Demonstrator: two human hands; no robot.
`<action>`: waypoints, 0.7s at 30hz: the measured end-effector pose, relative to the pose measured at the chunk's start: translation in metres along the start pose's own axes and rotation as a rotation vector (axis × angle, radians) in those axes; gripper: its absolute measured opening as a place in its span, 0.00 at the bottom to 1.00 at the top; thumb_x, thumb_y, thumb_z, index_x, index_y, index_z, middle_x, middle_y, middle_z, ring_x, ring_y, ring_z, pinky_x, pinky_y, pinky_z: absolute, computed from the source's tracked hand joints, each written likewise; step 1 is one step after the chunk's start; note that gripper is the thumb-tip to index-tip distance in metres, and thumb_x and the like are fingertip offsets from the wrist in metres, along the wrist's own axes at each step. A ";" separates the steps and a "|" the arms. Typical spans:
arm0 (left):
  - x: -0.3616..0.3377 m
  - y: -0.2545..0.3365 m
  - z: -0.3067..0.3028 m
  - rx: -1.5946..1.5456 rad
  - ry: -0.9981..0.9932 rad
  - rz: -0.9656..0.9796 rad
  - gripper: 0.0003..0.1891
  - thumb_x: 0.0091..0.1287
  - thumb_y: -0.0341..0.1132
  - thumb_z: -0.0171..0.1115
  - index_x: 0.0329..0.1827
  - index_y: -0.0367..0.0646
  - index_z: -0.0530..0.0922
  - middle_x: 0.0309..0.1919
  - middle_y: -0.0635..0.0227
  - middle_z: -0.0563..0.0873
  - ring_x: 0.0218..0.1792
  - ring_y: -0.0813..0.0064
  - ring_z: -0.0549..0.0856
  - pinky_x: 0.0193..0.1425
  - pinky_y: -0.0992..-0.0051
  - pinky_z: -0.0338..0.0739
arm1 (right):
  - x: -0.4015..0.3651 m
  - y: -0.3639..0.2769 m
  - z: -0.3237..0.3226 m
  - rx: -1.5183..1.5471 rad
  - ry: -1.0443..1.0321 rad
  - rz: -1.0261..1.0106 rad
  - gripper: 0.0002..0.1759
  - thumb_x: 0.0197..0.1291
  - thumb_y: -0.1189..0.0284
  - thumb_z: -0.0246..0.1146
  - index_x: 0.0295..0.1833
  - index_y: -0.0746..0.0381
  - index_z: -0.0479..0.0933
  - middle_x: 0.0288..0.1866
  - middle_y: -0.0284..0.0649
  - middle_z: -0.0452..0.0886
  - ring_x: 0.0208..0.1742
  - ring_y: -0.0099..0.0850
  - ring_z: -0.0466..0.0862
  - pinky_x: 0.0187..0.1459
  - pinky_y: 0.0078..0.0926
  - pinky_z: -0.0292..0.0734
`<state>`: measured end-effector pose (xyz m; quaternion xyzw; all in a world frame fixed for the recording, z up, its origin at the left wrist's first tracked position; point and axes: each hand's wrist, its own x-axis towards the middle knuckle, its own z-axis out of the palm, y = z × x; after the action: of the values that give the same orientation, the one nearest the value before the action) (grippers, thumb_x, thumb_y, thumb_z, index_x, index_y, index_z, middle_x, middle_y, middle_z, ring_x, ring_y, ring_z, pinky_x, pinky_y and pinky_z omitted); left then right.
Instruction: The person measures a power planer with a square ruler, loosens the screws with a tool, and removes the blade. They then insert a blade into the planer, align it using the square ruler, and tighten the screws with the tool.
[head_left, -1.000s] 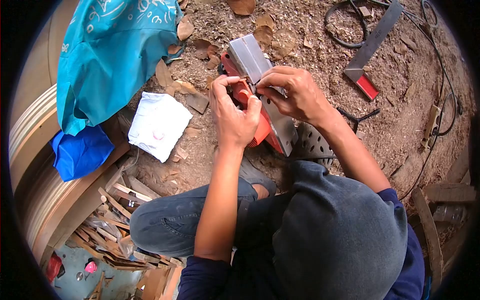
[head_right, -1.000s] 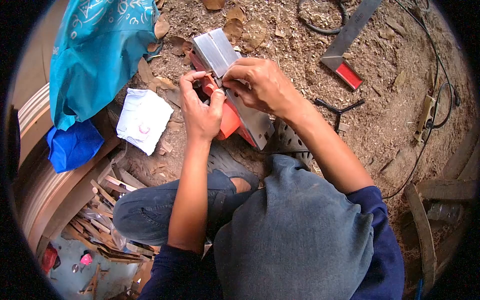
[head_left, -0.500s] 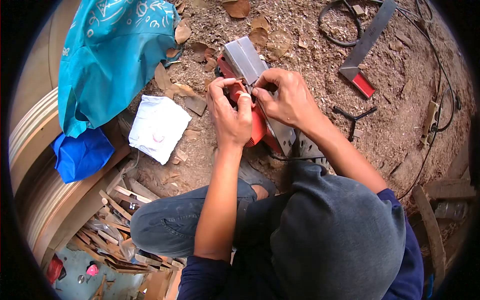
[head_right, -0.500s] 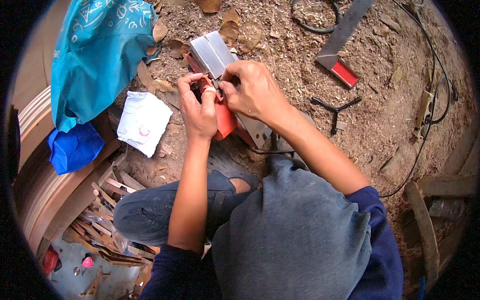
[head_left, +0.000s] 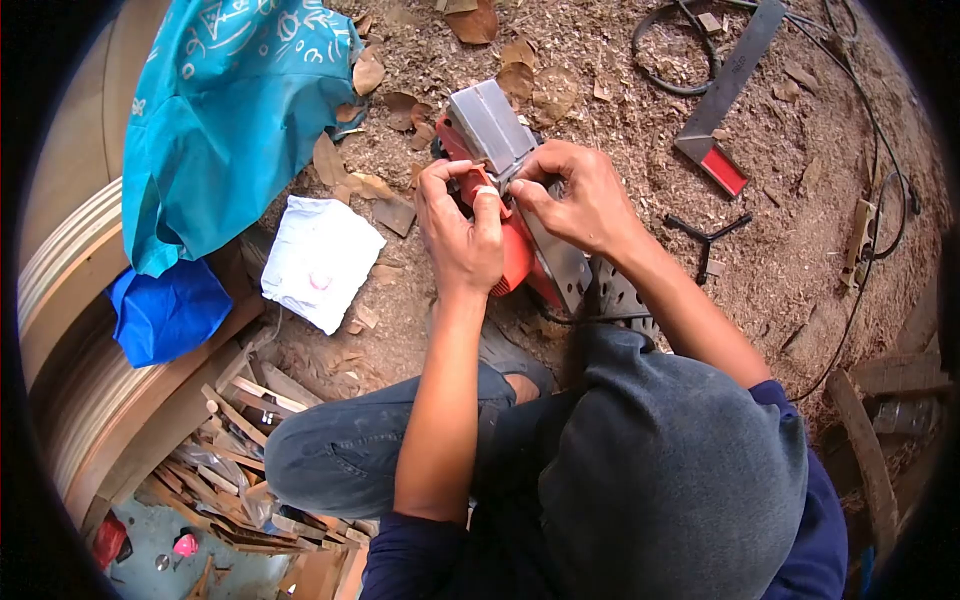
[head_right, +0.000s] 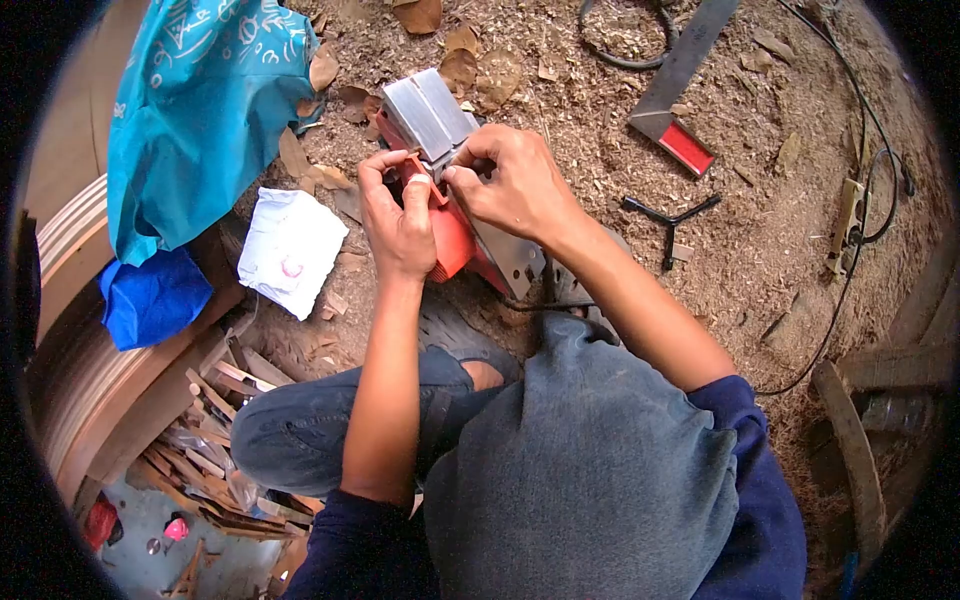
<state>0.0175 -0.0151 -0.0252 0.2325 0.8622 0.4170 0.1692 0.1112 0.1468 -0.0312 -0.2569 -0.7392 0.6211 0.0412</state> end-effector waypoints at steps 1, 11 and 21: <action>0.001 0.001 0.000 -0.082 -0.022 -0.107 0.18 0.71 0.37 0.65 0.58 0.37 0.76 0.58 0.48 0.81 0.62 0.47 0.80 0.73 0.52 0.72 | -0.004 0.006 -0.002 -0.004 0.070 -0.056 0.09 0.61 0.71 0.72 0.41 0.67 0.90 0.41 0.52 0.90 0.44 0.48 0.92 0.51 0.42 0.87; 0.000 -0.006 -0.005 -0.123 -0.095 -0.158 0.22 0.73 0.41 0.73 0.62 0.39 0.76 0.60 0.52 0.81 0.64 0.50 0.80 0.73 0.53 0.72 | -0.087 0.061 -0.124 -1.018 0.430 0.095 0.24 0.67 0.72 0.74 0.67 0.62 0.82 0.65 0.47 0.84 0.67 0.47 0.82 0.70 0.44 0.79; 0.005 -0.004 -0.012 -0.157 -0.173 -0.189 0.22 0.72 0.38 0.73 0.63 0.39 0.75 0.56 0.56 0.82 0.60 0.54 0.82 0.70 0.56 0.75 | -0.089 0.085 -0.137 -0.995 0.403 0.100 0.28 0.68 0.72 0.74 0.72 0.60 0.77 0.66 0.50 0.81 0.67 0.50 0.82 0.70 0.46 0.79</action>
<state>0.0066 -0.0224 -0.0212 0.1714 0.8271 0.4440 0.2991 0.2681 0.2396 -0.0568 -0.3943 -0.9085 0.1355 0.0262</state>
